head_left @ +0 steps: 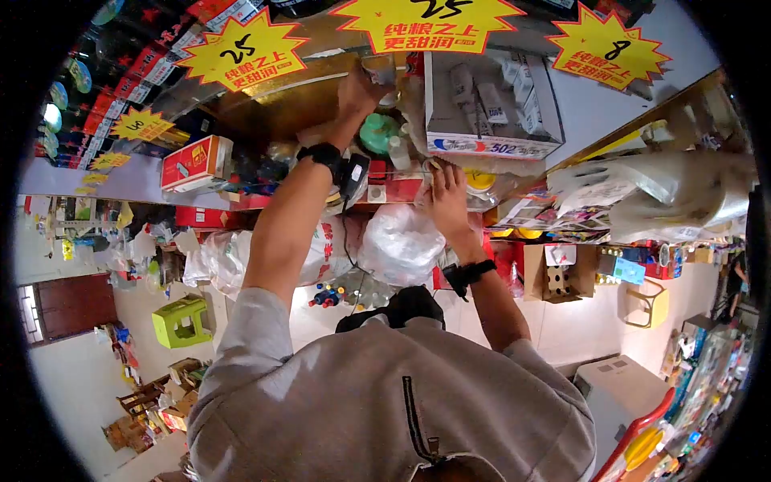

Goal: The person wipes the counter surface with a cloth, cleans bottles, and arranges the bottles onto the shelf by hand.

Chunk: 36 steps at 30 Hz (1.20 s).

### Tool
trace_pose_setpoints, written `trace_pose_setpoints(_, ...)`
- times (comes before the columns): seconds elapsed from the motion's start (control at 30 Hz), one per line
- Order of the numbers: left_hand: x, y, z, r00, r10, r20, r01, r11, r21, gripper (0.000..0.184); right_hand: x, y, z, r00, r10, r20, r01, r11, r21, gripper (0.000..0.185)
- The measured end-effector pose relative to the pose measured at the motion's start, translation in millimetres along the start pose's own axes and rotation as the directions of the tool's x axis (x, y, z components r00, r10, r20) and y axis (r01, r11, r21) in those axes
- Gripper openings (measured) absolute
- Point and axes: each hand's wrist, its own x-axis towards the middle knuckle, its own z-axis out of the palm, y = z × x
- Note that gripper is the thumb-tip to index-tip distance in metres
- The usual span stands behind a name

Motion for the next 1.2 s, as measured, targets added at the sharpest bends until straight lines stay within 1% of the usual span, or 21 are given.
trace_pose_setpoints(0.13, 20.2, -11.0, 19.6, 0.994, 0.054, -0.090, -0.062, 0.994, -0.090, 0.072, -2.7, 0.8, -1.6, 0.998, -0.057, 0.040, 0.060, 0.995, -0.074, 0.053)
trace_pose_setpoints(0.2, 20.6, 4.8, 11.5, 0.998, -0.065, -0.012, 0.065, 0.998, 0.010, 0.065, -2.4, 3.7, -1.0, 0.996, -0.056, 0.070, 0.062, 0.994, -0.095, 0.052)
trace_pose_setpoints(0.27, 23.5, 8.8, 7.9, 1.000, -0.028, 0.001, 0.028, 0.999, 0.030, 0.063, -3.3, 4.3, 1.3, 0.998, 0.016, 0.067, -0.016, 1.000, -0.003, 0.051)
trace_pose_setpoints(0.33, 37.6, -13.4, 24.0, 1.000, 0.010, 0.014, -0.010, 0.999, 0.051, 0.060, -3.6, 3.2, 1.1, 0.999, 0.004, 0.042, -0.004, 1.000, 0.003, 0.051)
trace_pose_setpoints(0.37, 52.5, -46.6, 52.0, 0.995, 0.098, -0.032, -0.101, 0.990, -0.101, 0.059, -3.3, 2.9, 0.7, 1.000, -0.006, 0.015, 0.006, 1.000, 0.009, 0.051)
trace_pose_setpoints(0.43, 54.8, -43.5, 50.4, 0.980, 0.176, -0.092, -0.193, 0.950, -0.245, 0.057, -2.8, -0.3, -0.9, 1.000, 0.018, 0.024, -0.018, 1.000, 0.014, 0.047)
trace_pose_setpoints(0.5, 46.5, -32.8, 40.2, 0.988, 0.146, -0.053, -0.151, 0.984, -0.095, 0.055, -2.5, -1.1, -1.0, 0.998, 0.041, 0.038, -0.041, 0.999, 0.022, 0.044)
trace_pose_setpoints(0.53, 40.6, -29.6, 36.7, 0.988, 0.142, -0.055, -0.146, 0.985, -0.093, 0.055, -3.1, -1.0, -0.5, 0.998, 0.049, 0.036, -0.050, 0.998, 0.026, 0.044)
trace_pose_setpoints(0.57, 34.6, -26.0, 33.6, 0.985, 0.150, -0.085, -0.169, 0.935, -0.311, 0.056, -4.1, -1.0, 0.0, 0.998, 0.059, 0.033, -0.060, 0.998, 0.030, 0.044)
trace_pose_setpoints(0.63, 31.8, -16.7, 29.8, 0.982, 0.148, -0.119, -0.188, 0.838, -0.512, 0.056, -2.8, -3.0, -1.8, 0.998, 0.057, 0.032, -0.058, 0.998, 0.032, 0.044)
trace_pose_setpoints(0.73, 44.2, -23.8, 44.5, 0.988, 0.093, -0.122, -0.116, 0.973, -0.201, 0.057, -1.7, -2.9, -2.7, 0.997, 0.062, 0.037, -0.063, 0.997, 0.037, 0.045)
trace_pose_setpoints(0.8, 69.9, -70.3, 89.6, 0.992, 0.118, 0.041, -0.089, 0.903, -0.420, 0.061, -2.9, -2.7, -2.3, 0.996, 0.070, 0.052, -0.073, 0.996, 0.043, 0.045)
trace_pose_setpoints(0.83, 65.0, -57.5, 77.7, 0.993, 0.113, 0.044, -0.084, 0.903, -0.420, 0.061, -2.8, -2.7, -1.9, 0.997, 0.059, 0.039, -0.061, 0.997, 0.046, 0.045)
trace_pose_setpoints(0.87, 63.8, -43.8, 63.9, 0.987, -0.038, 0.159, 0.064, 0.985, -0.162, 0.062, -2.0, -3.1, -1.9, 0.999, 0.047, 0.025, -0.048, 0.998, 0.048, 0.045)
trace_pose_setpoints(0.93, 41.5, -3.0, 22.7, 0.950, -0.214, 0.225, 0.192, 0.974, 0.118, 0.064, -3.1, -2.1, 0.0, 0.998, 0.047, 0.028, -0.048, 0.998, 0.046, 0.044)
trace_pose_setpoints(0.97, 19.1, 18.7, -0.2, 0.989, -0.088, 0.119, 0.115, 0.964, -0.240, 0.064, -2.9, -1.3, 0.9, 0.999, 0.046, 0.028, -0.047, 0.998, 0.042, 0.044)
trace_pose_setpoints(1.03, 9.0, 20.4, -12.1, 0.999, -0.014, -0.033, -0.007, 0.827, -0.562, 0.065, -3.7, -2.0, 1.9, 0.999, 0.032, 0.016, -0.032, 0.999, -0.006, 0.044)
trace_pose_setpoints(1.07, 15.8, 10.3, -16.0, 0.974, -0.061, 0.217, 0.145, 0.907, -0.395, 0.065, -4.5, -2.4, 2.4, 1.000, 0.022, 0.000, -0.022, 0.998, -0.052, 0.045)
trace_pose_setpoints(1.13, 39.4, -22.1, 13.9, 0.885, -0.150, 0.441, 0.262, 0.944, -0.203, 0.064, -3.2, 0.4, 7.8, 1.000, 0.012, -0.006, -0.012, 0.999, -0.040, 0.045)
trace_pose_setpoints(1.17, 53.5, -55.6, 61.7, 0.984, -0.010, 0.179, 0.070, 0.941, -0.332, 0.066, -3.7, 1.2, 9.3, 1.000, 0.010, -0.021, -0.011, 1.000, -0.021, 0.045)
trace_pose_setpoints(1.2, 50.7, -59.4, 77.5, 0.999, 0.040, 0.027, -0.026, 0.922, -0.387, 0.066, -5.4, 1.8, 9.3, 1.000, -0.002, -0.003, 0.002, 0.999, -0.035, 0.045)
